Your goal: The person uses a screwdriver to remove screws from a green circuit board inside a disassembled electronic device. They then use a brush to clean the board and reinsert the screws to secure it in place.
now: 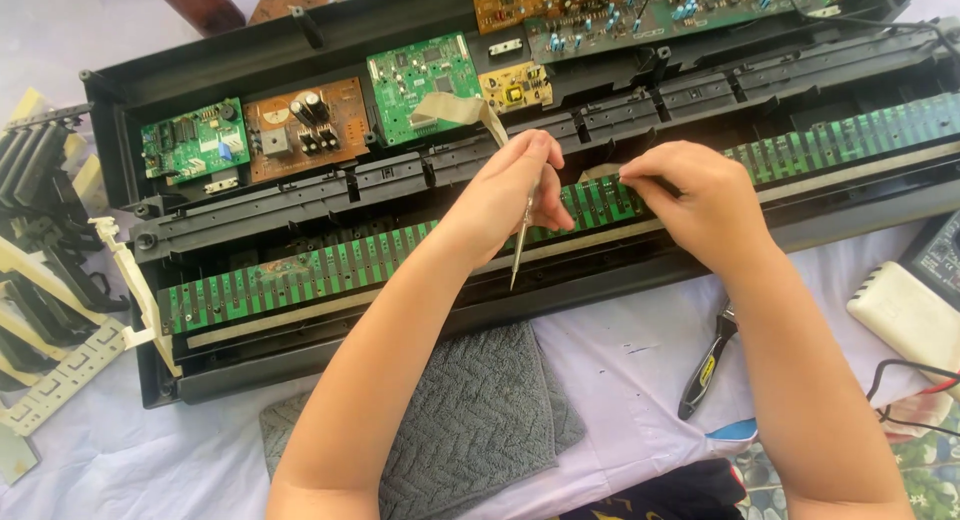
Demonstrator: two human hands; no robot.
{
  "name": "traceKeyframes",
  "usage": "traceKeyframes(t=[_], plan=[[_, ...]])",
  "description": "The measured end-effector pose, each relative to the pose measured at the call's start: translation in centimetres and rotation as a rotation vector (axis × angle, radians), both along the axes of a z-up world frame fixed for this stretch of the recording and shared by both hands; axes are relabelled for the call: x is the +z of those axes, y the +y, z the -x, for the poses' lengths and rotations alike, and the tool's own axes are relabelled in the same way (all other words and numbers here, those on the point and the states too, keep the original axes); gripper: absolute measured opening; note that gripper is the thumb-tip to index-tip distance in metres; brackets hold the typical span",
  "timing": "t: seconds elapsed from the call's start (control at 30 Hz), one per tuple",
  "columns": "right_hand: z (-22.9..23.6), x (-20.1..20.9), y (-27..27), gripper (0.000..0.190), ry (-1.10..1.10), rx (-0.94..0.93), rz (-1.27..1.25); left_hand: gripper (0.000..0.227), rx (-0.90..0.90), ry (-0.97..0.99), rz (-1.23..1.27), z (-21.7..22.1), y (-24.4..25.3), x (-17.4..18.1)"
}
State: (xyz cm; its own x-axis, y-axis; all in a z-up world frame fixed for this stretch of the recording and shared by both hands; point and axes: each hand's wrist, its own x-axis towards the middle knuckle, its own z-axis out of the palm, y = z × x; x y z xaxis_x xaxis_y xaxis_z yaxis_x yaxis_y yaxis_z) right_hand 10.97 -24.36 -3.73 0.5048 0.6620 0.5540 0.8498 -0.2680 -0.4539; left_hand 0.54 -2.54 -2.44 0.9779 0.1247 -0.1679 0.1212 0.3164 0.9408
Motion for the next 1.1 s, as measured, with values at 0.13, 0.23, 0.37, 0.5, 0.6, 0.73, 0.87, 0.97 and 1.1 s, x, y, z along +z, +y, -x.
traceKeyframes(t=[0.13, 0.23, 0.37, 0.5, 0.6, 0.73, 0.87, 0.97, 1.1], plan=[[-0.1, 0.0, 0.0, 0.012, 0.034, -0.003, -0.004, 0.036, 0.024, 0.015, 0.006, 0.3, -0.7, 0.8], [0.0, 0.0, -0.1, 0.014, 0.039, 0.017, -0.007, 0.034, 0.034, 0.04, -0.001, 0.4, -1.0, 1.0], [0.0, 0.2, -0.3, 0.008, -0.021, 0.067, 0.018, 0.035, 0.001, 0.102, -0.186, 0.8, -1.8, 3.6], [0.3, 0.1, 0.0, 0.004, -0.007, 0.055, 0.07, 0.032, 0.115, 0.197, -0.202, 0.2, -2.7, 2.8], [0.7, -1.0, -0.1, 0.008, -0.106, 0.02, 0.094, 0.038, 0.062, 0.198, -0.432, 1.8, -3.7, 5.2], [0.2, -1.8, -0.6, 0.009, -0.079, 0.004, 0.11, 0.042, -0.013, 0.203, -0.611, 4.3, -7.7, 7.1], [0.4, -1.3, -0.8, 0.008, -0.049, 0.002, 0.104, 0.054, -0.569, -0.144, -0.548, 6.0, -11.2, 3.6], [0.6, -0.6, -0.7, 0.003, -0.034, 0.007, 0.11, 0.049, -0.845, -0.232, -0.389, 6.6, -11.7, 2.5], [0.7, -0.2, -1.0, 0.005, 0.021, 0.004, 0.141, 0.056, -1.05, -0.008, -0.459, 5.9, -12.2, 0.9]])
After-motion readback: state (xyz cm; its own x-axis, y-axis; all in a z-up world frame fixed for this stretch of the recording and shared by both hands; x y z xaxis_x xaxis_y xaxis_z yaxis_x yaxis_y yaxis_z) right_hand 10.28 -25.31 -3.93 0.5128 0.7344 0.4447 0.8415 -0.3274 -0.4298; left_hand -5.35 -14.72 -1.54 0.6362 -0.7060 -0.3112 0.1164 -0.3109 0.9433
